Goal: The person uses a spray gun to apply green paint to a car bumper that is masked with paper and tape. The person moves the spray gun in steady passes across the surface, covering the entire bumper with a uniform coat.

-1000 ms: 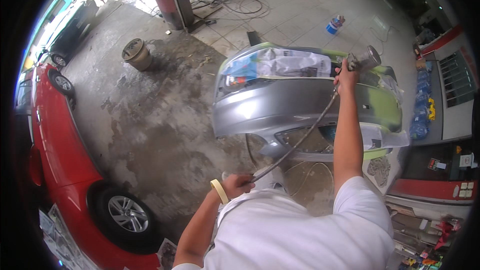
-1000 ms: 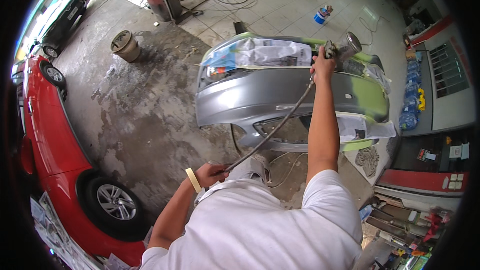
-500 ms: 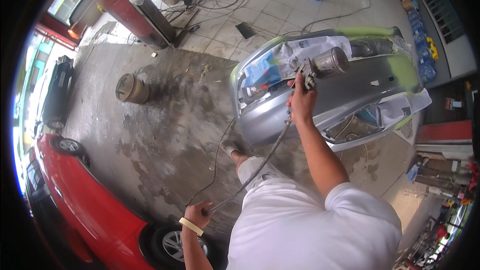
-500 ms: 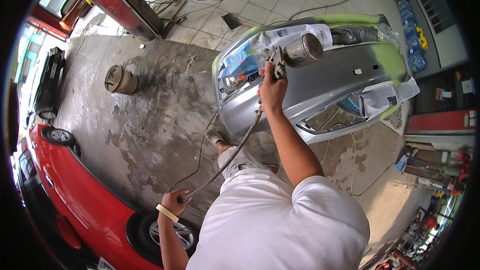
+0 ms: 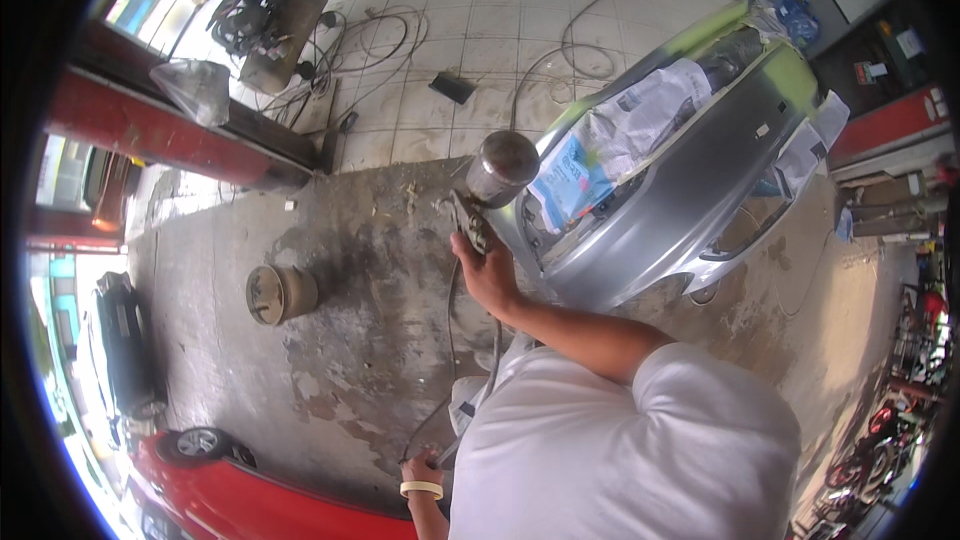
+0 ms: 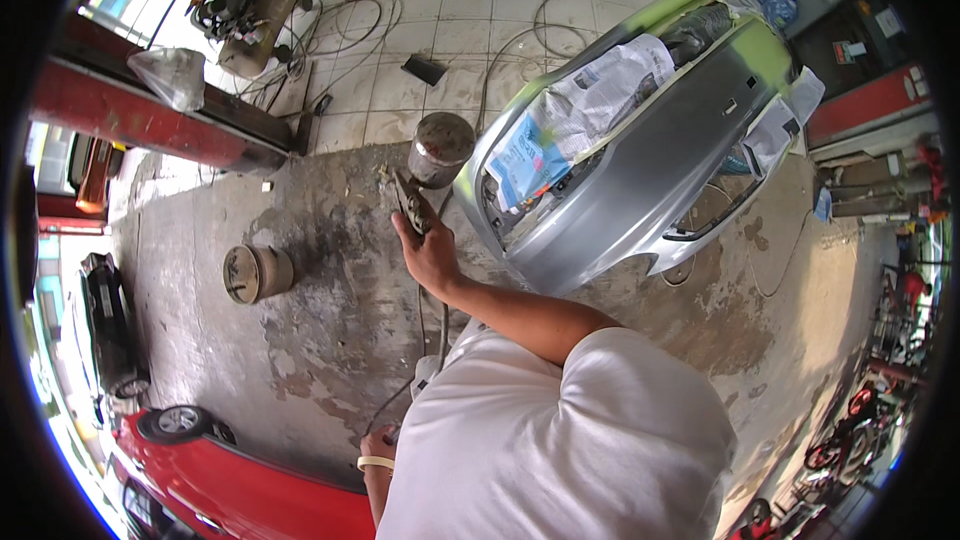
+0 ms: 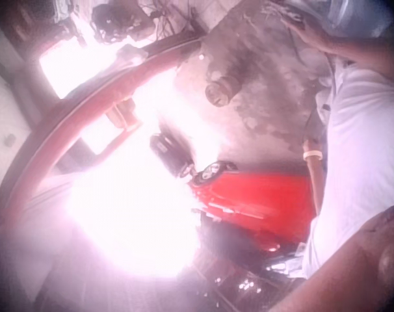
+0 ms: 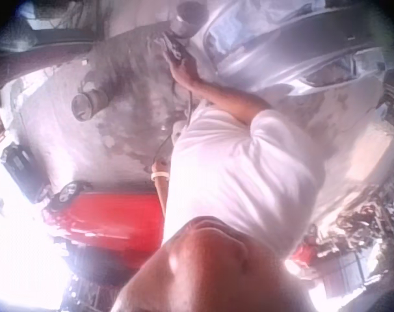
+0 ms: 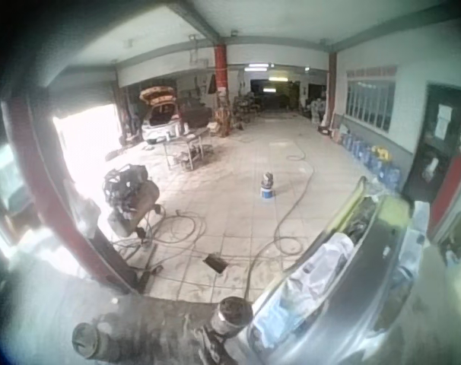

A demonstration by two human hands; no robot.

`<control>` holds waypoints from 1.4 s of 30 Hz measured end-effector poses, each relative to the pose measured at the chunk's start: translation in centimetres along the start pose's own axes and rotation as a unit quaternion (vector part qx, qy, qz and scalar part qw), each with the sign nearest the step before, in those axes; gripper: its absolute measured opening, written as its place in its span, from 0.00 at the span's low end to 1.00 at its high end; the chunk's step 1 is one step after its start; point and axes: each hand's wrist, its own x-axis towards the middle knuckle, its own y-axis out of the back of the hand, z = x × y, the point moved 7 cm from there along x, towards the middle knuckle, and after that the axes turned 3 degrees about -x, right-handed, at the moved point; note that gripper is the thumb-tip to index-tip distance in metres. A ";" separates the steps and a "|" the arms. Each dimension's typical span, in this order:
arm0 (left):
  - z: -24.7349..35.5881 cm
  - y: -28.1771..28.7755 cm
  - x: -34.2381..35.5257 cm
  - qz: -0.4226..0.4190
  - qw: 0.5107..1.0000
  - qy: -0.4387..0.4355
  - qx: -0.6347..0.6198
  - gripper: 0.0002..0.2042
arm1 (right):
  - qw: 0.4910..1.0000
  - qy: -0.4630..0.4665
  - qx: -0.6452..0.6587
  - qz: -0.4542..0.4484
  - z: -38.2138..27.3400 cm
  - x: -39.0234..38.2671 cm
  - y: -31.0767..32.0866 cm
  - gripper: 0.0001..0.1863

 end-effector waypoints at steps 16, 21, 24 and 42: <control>-4.0 21.8 44.9 0.003 0.943 -0.324 -0.075 0.13 | 0.964 -0.012 -0.169 0.207 -4.0 11.8 -10.3 0.24; 4.8 29.7 54.4 0.167 0.930 -0.313 0.092 0.05 | 0.931 -0.014 -0.155 0.331 -3.1 16.1 -6.5 0.23; 9.2 29.3 61.5 0.123 0.973 -0.160 0.108 0.11 | 0.912 -0.027 -0.090 0.399 -0.8 20.8 -3.8 0.18; 49.5 47.4 92.6 0.251 0.945 -0.164 -0.127 0.20 | 0.836 -0.007 0.116 0.536 -4.1 52.0 3.3 0.16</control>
